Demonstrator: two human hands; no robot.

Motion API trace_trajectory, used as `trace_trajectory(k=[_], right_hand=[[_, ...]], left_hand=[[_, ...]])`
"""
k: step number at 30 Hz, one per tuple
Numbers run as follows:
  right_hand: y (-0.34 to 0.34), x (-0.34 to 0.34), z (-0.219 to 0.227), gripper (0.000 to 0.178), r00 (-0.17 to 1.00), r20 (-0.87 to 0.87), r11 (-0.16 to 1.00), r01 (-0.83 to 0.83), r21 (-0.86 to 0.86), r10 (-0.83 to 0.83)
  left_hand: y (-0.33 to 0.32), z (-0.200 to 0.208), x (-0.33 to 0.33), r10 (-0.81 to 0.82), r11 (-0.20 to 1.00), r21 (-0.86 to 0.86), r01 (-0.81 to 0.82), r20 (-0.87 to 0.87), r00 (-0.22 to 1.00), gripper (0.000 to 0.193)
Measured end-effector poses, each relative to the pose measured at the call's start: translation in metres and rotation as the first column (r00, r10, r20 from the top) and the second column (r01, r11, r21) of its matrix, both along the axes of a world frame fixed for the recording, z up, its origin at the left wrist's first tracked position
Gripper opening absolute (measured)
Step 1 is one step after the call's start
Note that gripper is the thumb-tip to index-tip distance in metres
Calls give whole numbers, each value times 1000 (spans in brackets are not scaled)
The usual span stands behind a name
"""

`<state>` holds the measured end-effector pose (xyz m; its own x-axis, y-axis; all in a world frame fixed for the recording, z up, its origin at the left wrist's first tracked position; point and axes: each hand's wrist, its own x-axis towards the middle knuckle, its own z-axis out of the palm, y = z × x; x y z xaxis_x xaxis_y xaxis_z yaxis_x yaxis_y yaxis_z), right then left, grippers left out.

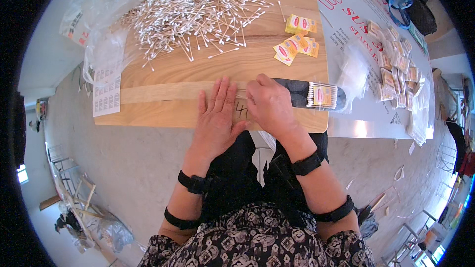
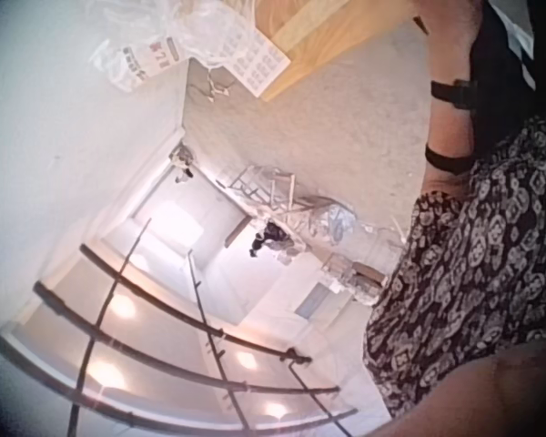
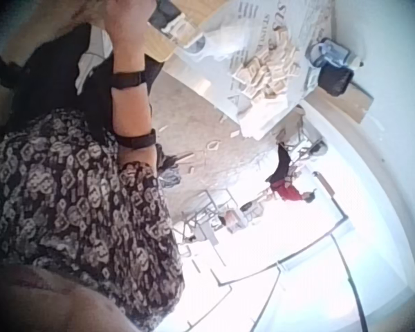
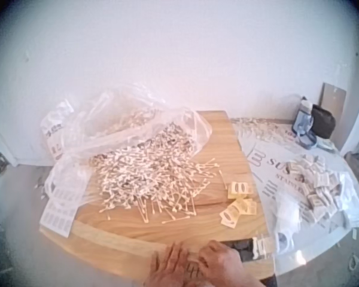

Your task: Sorting cotton swabs and placing them into individual plastic packaging sleeves.

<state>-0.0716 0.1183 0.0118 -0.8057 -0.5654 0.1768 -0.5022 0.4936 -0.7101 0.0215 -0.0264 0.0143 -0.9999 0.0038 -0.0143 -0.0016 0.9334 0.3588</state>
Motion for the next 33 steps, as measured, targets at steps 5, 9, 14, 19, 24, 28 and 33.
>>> trace_trajectory(k=[5,9,14,19,24,28,33], right_hand=[[0,1,0,9,963,-264,998,-30,61,45],[2,9,-1,9,998,-39,995,41,-93,-44],[5,10,-8,12,994,-113,996,-4,-84,-6],[3,10,-5,18,998,-25,995,50,-87,-52],[-3,-1,-4,22,993,51,989,115,-98,-110],[-22,-33,-1,22,995,42,989,91,-116,-87],[-48,-72,-5,18,992,-82,990,90,-110,-99]], left_hand=[[0,-2,1,5,1000,-11,-6,-20,1000,86],[1,-3,2,20,1000,12,-19,-9,1000,85],[4,-1,1,40,999,15,-40,0,999,86],[7,-2,2,57,998,9,-57,-5,998,87],[9,0,3,75,997,13,-75,-13,997,86],[11,-3,3,82,997,-15,-82,-12,997,84],[11,-6,3,77,997,1,-77,-34,996,87]])
